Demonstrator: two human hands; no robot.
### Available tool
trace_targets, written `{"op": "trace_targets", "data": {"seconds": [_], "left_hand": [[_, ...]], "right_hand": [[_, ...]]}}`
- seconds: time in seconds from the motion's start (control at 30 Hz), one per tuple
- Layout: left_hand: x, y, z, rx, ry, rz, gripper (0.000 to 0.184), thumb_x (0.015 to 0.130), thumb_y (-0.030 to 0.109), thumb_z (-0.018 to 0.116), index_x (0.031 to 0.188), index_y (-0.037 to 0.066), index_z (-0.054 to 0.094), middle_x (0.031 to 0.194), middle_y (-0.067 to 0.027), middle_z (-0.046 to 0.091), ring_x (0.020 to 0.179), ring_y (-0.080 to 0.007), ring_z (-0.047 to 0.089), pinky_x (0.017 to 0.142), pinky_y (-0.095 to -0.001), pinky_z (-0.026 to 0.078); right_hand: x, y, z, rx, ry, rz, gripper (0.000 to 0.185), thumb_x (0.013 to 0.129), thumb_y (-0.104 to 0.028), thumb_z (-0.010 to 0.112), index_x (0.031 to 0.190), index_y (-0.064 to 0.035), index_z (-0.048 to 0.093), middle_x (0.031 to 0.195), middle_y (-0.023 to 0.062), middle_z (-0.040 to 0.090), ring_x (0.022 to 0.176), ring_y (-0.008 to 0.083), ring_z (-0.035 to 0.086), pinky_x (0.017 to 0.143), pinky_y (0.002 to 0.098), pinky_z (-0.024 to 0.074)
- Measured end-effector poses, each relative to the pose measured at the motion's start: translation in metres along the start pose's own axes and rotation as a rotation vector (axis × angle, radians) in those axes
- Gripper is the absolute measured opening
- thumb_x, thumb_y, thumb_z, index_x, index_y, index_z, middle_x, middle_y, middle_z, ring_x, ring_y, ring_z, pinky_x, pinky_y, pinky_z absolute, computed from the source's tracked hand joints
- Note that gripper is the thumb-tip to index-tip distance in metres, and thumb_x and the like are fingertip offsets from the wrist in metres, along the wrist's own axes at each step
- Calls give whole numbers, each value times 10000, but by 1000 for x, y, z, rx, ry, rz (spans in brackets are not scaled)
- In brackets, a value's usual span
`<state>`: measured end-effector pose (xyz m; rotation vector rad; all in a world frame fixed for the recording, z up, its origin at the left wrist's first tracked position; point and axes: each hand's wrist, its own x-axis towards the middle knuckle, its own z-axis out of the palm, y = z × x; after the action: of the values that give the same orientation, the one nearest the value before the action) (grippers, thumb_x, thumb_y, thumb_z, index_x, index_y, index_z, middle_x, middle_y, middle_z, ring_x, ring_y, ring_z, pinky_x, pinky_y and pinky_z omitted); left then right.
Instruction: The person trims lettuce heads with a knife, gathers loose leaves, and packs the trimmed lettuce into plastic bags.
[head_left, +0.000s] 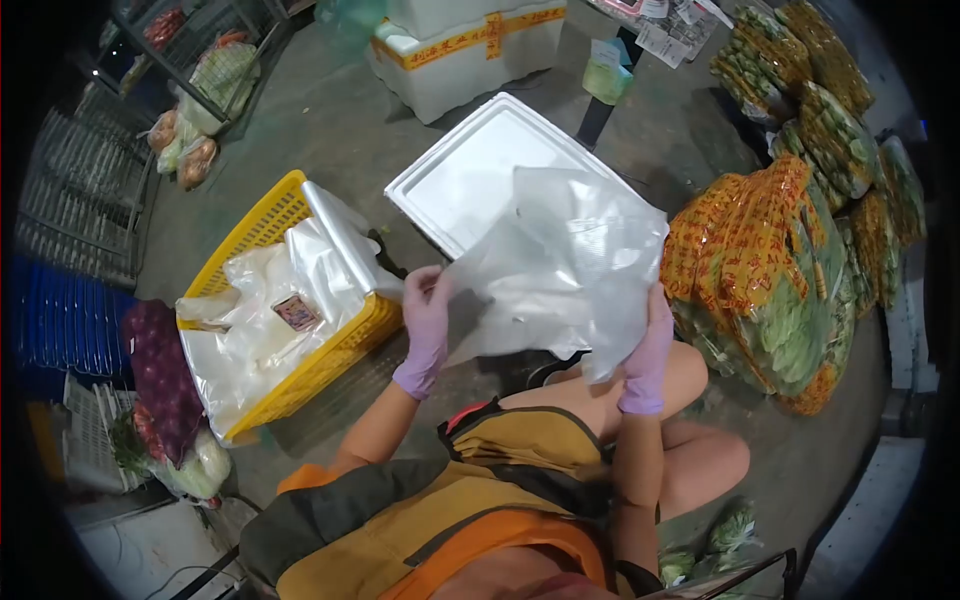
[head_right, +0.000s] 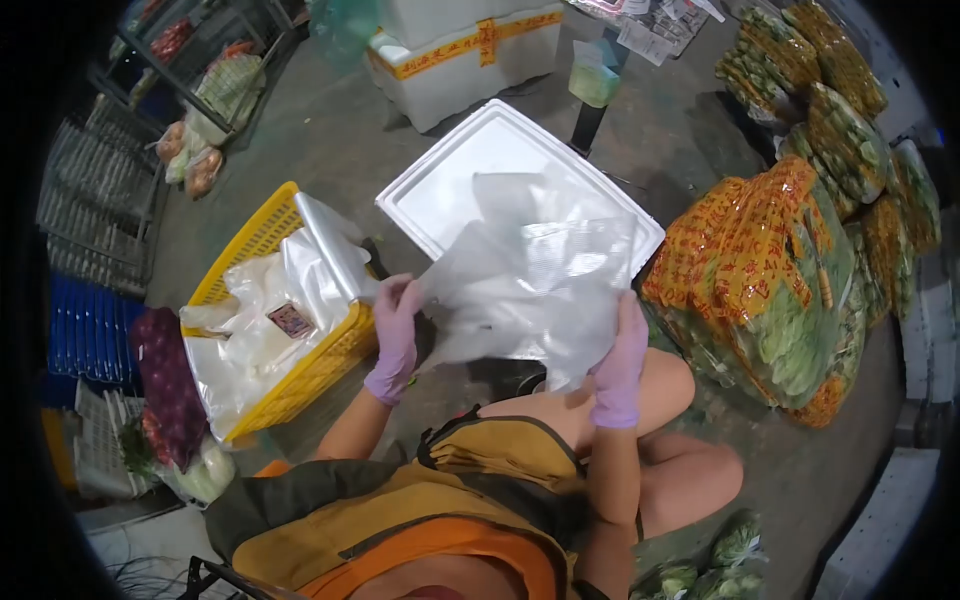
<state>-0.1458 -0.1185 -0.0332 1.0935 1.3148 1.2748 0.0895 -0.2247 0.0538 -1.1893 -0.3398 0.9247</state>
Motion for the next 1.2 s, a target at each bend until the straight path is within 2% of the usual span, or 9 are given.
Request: {"op": "trace_targets", "data": {"seconds": [0.13, 0.3, 0.53, 0.8, 0.93, 1.0, 1.07, 1.13, 1.2], "left_hand": [[-26, -7, -9, 6, -159, 76, 92, 832, 81, 570, 838, 7, 516, 737, -1, 501, 679, -65, 444, 619, -203, 388], [-13, -17, 2, -169, -710, -436, 464, 761, 139, 650, 1169, 7, 476, 1189, -107, 483, 1129, -187, 436, 944, -299, 341], [13, 53, -11, -635, -1259, -355, 595, 764, 155, 577, 1287, -35, 365, 1332, -121, 396, 1192, -222, 401, 1019, -307, 260], [46, 7, -9, -240, -604, -547, 282, 858, 237, 557, 997, -5, 600, 954, -101, 628, 886, -171, 598, 775, -283, 471], [46, 8, 2, -219, -227, -528, 214, 790, 250, 663, 853, 54, 605, 730, -20, 567, 695, -125, 561, 624, -250, 463], [36, 12, 14, -287, -176, -583, 202, 782, 253, 674, 818, 70, 596, 736, -4, 539, 676, -110, 523, 593, -245, 441], [25, -1, 21, -186, -153, -442, 197, 789, 255, 665, 847, 75, 610, 799, -4, 549, 708, -95, 521, 606, -225, 427], [13, 29, 19, 78, -203, -368, 251, 773, 286, 678, 884, 70, 614, 837, -6, 546, 713, -87, 511, 586, -227, 411], [19, 37, 8, 310, -225, -367, 264, 731, 239, 711, 873, 45, 601, 781, -9, 542, 669, -94, 492, 547, -249, 401]], "right_hand": [[21, -6, -14, 128, 100, 63, 368, 939, -304, 386, 1022, 17, 546, 919, 66, 582, 815, 115, 561, 722, 234, 459], [35, -7, -23, -53, -93, 99, 340, 929, -284, 414, 1019, 15, 547, 922, 61, 584, 802, 108, 553, 706, 231, 447], [82, -1, -22, -105, -286, 267, 278, 903, -220, 477, 1064, 1, 528, 912, 54, 591, 802, 109, 570, 733, 245, 468], [144, 37, -12, -463, -283, 148, 259, 892, -195, 469, 1040, -8, 567, 829, 34, 586, 755, 102, 544, 681, 244, 443], [141, 70, 16, -795, 193, -455, 143, 810, -95, 560, 923, -9, 584, 791, 81, 584, 742, 152, 554, 673, 268, 449], [102, 82, 52, -468, -258, -77, 128, 780, -107, 631, 854, -22, 568, 786, 48, 580, 694, 107, 526, 633, 232, 438], [53, 63, 103, -865, -577, 249, 157, 739, -118, 648, 845, -30, 572, 797, 59, 573, 706, 117, 533, 600, 231, 433], [55, 91, 96, -603, -965, 245, 155, 725, -116, 658, 822, -35, 570, 775, 50, 568, 694, 110, 527, 593, 234, 433], [78, 97, 83, -651, -846, 122, 146, 709, -122, 663, 768, -34, 563, 714, 45, 549, 650, 107, 503, 574, 253, 425]]}}
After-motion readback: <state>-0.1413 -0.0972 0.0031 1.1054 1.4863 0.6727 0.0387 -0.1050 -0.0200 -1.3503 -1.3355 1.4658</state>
